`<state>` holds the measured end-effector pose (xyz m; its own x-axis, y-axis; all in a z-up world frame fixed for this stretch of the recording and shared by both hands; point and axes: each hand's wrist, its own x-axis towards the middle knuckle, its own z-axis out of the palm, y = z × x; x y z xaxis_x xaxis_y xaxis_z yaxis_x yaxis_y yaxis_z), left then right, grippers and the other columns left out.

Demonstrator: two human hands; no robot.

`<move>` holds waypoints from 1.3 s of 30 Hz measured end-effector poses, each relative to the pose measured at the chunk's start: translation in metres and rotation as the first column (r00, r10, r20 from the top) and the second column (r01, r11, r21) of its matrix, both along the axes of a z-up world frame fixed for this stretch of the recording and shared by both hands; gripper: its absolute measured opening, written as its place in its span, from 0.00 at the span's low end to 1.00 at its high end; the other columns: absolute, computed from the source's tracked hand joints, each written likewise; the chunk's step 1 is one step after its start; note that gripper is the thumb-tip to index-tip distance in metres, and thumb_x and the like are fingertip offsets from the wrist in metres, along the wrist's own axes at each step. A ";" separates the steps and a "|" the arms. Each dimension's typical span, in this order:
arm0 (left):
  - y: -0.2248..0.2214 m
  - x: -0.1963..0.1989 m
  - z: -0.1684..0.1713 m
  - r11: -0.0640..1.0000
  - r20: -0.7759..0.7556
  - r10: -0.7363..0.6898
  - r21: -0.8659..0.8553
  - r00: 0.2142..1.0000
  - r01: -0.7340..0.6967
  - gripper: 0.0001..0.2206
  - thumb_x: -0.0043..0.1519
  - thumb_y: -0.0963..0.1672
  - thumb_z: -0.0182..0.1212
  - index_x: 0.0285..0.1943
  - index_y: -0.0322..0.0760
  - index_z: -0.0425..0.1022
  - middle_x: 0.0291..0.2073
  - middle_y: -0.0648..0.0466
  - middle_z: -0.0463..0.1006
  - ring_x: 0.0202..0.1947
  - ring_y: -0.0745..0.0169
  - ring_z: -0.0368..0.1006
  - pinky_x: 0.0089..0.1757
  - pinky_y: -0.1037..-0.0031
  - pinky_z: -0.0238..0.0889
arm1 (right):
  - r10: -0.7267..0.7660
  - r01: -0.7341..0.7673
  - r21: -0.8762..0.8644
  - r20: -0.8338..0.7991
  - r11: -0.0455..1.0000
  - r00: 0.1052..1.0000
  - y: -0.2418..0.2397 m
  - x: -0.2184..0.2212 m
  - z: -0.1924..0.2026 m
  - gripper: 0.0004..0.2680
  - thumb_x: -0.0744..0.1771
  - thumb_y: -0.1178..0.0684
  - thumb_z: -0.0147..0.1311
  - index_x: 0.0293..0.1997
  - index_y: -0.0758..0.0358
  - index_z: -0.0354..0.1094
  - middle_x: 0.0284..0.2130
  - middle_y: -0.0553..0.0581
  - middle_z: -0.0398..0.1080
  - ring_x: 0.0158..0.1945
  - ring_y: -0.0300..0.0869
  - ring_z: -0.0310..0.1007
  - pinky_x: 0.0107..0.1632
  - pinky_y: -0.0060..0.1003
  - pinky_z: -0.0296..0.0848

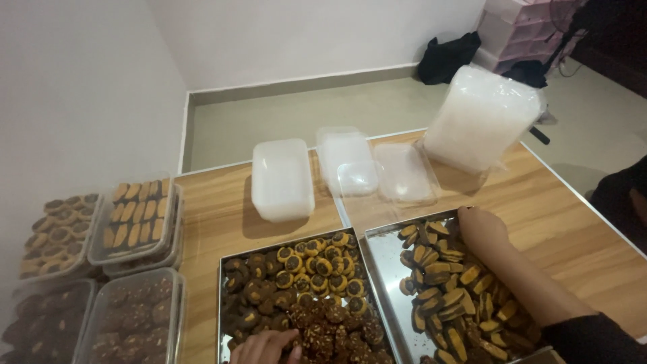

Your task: Sorting and packing various snacks from trays into plastic containers

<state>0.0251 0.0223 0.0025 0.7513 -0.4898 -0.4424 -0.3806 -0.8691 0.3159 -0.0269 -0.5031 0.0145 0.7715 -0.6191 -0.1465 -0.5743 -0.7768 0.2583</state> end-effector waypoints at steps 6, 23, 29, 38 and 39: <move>0.005 -0.008 -0.007 0.988 0.020 0.027 -0.155 0.999 -0.023 0.23 0.62 0.64 0.42 0.60 0.77 0.78 0.51 0.71 0.81 0.57 0.65 0.74 0.57 0.64 0.62 | -0.056 0.058 0.058 -0.034 0.997 0.998 0.008 0.002 0.014 0.07 0.69 0.56 0.42 0.46 0.57 0.68 0.40 0.55 0.77 0.43 0.50 0.79 0.41 0.44 0.80; 0.003 -0.043 0.009 0.793 0.316 0.295 -0.607 0.902 -0.047 0.18 0.63 0.57 0.50 0.46 0.61 0.87 0.34 0.67 0.86 0.40 0.62 0.79 0.47 0.62 0.63 | -0.107 0.082 0.156 0.165 0.984 0.980 0.027 -0.012 0.038 0.11 0.68 0.53 0.44 0.36 0.68 0.74 0.33 0.65 0.78 0.37 0.58 0.77 0.39 0.50 0.73; 0.006 -0.040 0.007 0.809 0.294 0.245 -0.587 0.924 -0.028 0.20 0.65 0.59 0.45 0.49 0.62 0.85 0.37 0.67 0.86 0.44 0.63 0.79 0.47 0.64 0.61 | -0.141 0.047 0.274 0.332 0.960 0.933 -0.001 -0.026 0.032 0.10 0.66 0.53 0.54 0.50 0.59 0.80 0.37 0.62 0.82 0.41 0.55 0.79 0.42 0.46 0.73; 0.004 -0.042 0.017 0.795 0.290 0.251 -0.606 0.924 -0.026 0.20 0.65 0.58 0.46 0.47 0.59 0.86 0.34 0.68 0.86 0.40 0.65 0.79 0.45 0.65 0.61 | -0.225 0.049 0.374 0.444 0.926 0.868 -0.024 -0.030 0.009 0.12 0.63 0.51 0.63 0.50 0.59 0.80 0.44 0.58 0.81 0.50 0.50 0.78 0.52 0.43 0.73; 0.004 -0.039 0.016 0.797 0.289 0.256 -0.604 0.922 -0.032 0.20 0.65 0.58 0.46 0.47 0.59 0.86 0.34 0.68 0.86 0.40 0.65 0.79 0.45 0.65 0.61 | -0.220 0.043 0.376 0.442 0.925 0.870 -0.028 -0.033 0.010 0.12 0.63 0.51 0.63 0.50 0.59 0.80 0.44 0.58 0.81 0.50 0.50 0.78 0.52 0.43 0.73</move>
<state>-0.0140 0.0261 0.0185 0.8788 -0.4402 0.1842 -0.4450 -0.6168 0.6492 -0.0599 -0.5306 0.0242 0.7162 -0.6978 -0.0116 -0.6602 -0.6719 -0.3357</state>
